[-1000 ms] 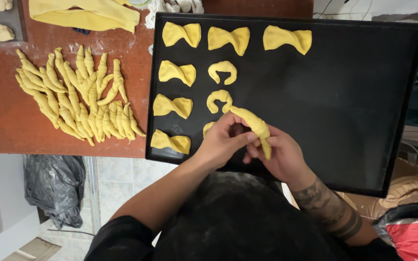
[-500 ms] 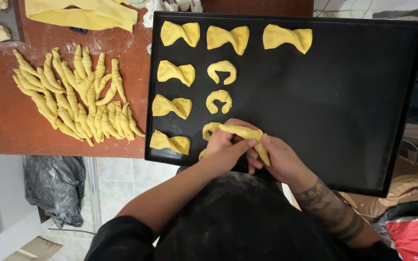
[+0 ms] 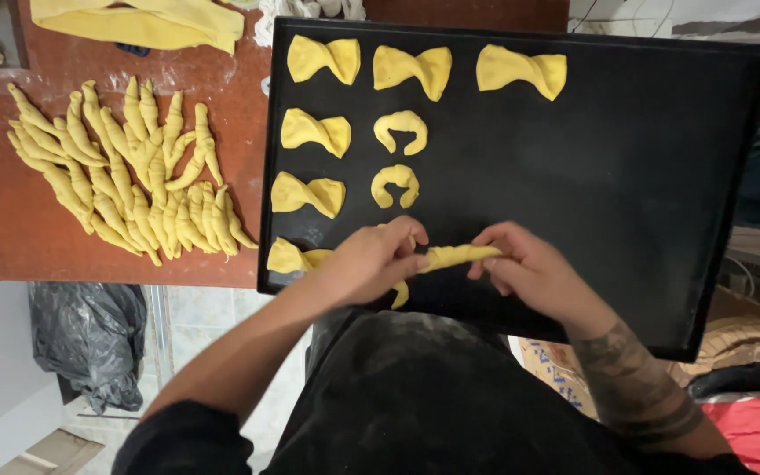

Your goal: Shaping dough strips into crescent shapes and arranging them on a baking tray

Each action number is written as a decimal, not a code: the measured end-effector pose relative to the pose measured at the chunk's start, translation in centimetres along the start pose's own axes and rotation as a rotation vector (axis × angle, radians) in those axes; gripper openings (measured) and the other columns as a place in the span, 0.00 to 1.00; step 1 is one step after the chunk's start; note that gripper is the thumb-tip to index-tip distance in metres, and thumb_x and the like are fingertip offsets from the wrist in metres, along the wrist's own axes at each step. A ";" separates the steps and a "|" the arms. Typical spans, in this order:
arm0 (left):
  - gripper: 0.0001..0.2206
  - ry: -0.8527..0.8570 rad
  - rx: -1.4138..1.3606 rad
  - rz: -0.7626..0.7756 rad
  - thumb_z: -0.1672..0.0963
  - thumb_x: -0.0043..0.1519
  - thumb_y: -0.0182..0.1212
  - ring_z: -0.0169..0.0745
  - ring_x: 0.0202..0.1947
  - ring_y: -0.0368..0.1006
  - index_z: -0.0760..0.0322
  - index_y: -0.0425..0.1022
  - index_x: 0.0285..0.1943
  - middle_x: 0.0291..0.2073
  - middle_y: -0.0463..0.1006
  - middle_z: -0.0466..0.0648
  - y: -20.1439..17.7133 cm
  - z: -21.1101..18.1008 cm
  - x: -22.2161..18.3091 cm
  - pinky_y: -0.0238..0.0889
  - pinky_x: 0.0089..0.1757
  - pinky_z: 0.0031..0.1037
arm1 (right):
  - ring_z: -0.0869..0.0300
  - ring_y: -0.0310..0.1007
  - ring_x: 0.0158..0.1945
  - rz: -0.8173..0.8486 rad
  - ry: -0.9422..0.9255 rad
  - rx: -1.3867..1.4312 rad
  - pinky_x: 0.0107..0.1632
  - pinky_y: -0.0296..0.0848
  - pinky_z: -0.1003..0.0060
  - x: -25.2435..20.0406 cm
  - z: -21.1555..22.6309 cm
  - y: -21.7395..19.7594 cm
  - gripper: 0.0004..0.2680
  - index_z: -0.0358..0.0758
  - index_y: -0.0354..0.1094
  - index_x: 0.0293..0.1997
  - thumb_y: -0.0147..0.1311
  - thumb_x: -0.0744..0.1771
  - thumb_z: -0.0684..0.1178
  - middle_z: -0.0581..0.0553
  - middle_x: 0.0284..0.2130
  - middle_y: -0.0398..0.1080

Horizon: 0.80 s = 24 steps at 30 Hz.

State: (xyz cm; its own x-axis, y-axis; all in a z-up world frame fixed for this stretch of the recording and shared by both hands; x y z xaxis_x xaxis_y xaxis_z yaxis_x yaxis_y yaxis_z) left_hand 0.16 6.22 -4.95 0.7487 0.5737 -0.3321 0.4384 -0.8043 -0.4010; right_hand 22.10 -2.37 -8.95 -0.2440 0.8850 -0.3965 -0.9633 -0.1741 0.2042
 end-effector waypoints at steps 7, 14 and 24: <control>0.04 0.308 0.038 0.001 0.56 0.68 0.60 0.54 0.40 0.77 0.59 0.73 0.45 0.37 0.77 0.48 -3.0 -4.1 2.2 0.71 0.39 0.36 | 0.61 0.78 0.28 0.013 -0.133 -0.022 0.37 0.73 0.70 1.2 2.7 -1.9 0.01 0.35 0.65 0.44 0.49 0.70 0.40 0.40 0.28 0.78; 0.02 0.507 0.418 -0.055 0.61 0.64 0.59 0.56 0.38 0.74 0.62 0.74 0.42 0.38 0.74 0.51 -3.5 -4.4 2.7 0.71 0.38 0.37 | 0.60 0.79 0.39 -0.034 -0.205 -0.544 0.44 0.76 0.66 1.3 3.5 -3.8 0.02 0.45 0.69 0.41 0.54 0.67 0.42 0.51 0.35 0.78; 0.02 0.463 0.910 -0.487 0.56 0.55 0.60 0.41 0.23 0.72 0.56 0.73 0.30 0.26 0.67 0.40 -1.4 -0.3 12.0 0.65 0.26 0.30 | 0.54 0.77 0.44 -0.422 -0.505 -1.492 0.45 0.77 0.57 4.9 4.9 -5.8 0.12 0.46 0.76 0.55 0.58 0.66 0.52 0.48 0.38 0.75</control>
State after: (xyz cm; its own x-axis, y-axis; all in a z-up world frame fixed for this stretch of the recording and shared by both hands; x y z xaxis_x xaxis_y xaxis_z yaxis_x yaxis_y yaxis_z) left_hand 8.69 14.19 -8.13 0.7925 0.5302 0.3015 0.3502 0.0092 -0.9366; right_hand 27.07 5.12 -7.71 -0.1796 0.9668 0.1819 -0.2695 0.1295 -0.9543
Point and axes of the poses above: each hand's wrist, its own x-axis towards the middle knuckle, its own y-axis out of the palm, z = x × y, the point moved 5 cm from there along x, towards the middle knuckle
